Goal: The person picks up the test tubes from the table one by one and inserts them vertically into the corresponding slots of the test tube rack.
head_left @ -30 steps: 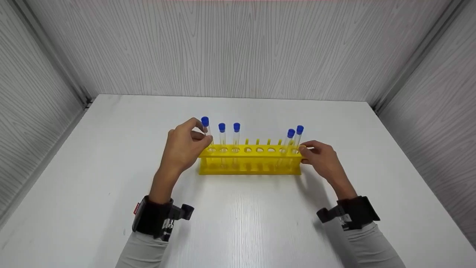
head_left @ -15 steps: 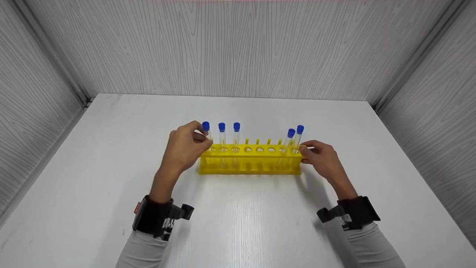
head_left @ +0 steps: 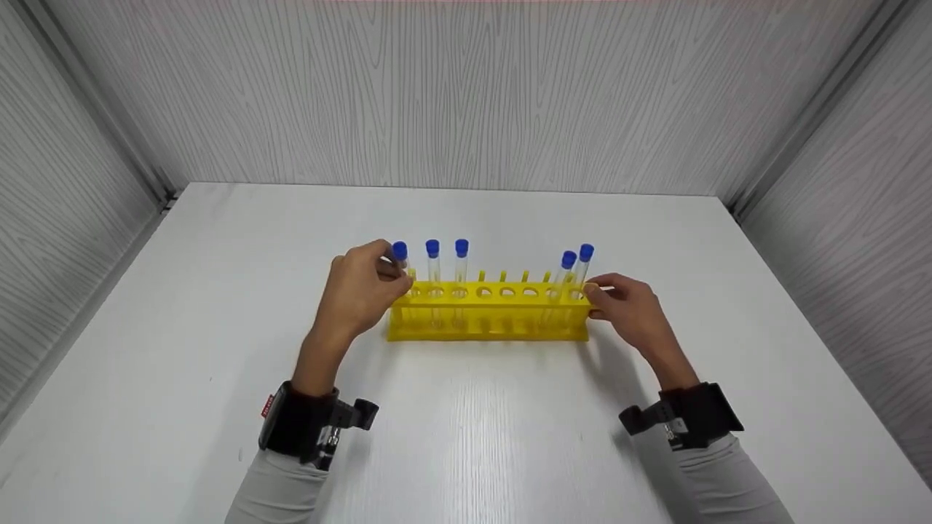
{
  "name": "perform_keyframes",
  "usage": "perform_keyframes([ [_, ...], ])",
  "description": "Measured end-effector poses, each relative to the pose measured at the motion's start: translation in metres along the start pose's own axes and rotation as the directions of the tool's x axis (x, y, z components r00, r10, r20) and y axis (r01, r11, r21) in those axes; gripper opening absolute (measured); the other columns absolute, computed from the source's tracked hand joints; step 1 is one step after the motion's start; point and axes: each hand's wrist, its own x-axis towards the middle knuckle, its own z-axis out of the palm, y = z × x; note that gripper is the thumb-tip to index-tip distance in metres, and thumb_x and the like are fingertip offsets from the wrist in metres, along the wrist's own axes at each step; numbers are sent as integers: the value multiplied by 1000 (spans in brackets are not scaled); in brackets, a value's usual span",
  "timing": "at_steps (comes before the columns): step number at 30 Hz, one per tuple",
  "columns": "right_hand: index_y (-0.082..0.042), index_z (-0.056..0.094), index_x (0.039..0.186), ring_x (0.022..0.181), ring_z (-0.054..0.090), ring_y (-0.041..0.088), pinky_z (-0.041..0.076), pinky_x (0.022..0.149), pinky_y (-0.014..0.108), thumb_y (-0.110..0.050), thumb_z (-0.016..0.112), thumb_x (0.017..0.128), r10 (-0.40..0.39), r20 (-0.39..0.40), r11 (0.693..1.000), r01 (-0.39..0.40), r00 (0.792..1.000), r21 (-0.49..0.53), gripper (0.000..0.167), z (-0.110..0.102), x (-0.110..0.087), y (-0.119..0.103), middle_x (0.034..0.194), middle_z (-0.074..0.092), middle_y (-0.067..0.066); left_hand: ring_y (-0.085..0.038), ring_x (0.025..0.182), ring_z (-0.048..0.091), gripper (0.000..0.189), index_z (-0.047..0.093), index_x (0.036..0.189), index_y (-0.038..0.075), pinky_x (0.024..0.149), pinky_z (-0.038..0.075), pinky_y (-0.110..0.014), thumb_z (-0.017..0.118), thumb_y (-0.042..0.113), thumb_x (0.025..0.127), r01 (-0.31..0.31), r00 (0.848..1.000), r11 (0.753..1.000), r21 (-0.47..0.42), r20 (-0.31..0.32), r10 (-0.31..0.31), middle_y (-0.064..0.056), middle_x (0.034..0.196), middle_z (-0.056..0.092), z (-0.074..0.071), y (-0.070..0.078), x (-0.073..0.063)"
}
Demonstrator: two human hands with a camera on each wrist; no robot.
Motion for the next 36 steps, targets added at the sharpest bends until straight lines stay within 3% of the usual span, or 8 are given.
perform_keyframes([
  [10,-2,58,137,116,66,32,55,100,42,-32,53,106,14,-3,1000,-14,1000,-15,44,1,0,-2,137,59,21,-28,105,73,24,66,114,-1,91,60,-40,69,10,93,16,1000,1000,-5,18,-16,-16,112,74,2,-2,2],
  [21,-1,60,134,114,67,33,56,98,43,-28,54,105,-27,-6,1000,27,1000,-10,41,1,0,0,134,62,22,-30,104,74,22,67,113,-2,89,60,-41,69,5,92,-24,1000,1000,4,-1,24,-18,110,75,2,-3,1],
  [36,-2,59,136,115,66,32,55,99,42,-32,53,106,-6,-9,1000,5,1000,-17,43,1,-1,-1,137,60,20,-29,106,73,20,68,112,1,90,60,-41,68,11,95,-6,999,1000,15,36,5,-16,113,74,4,-5,3],
])
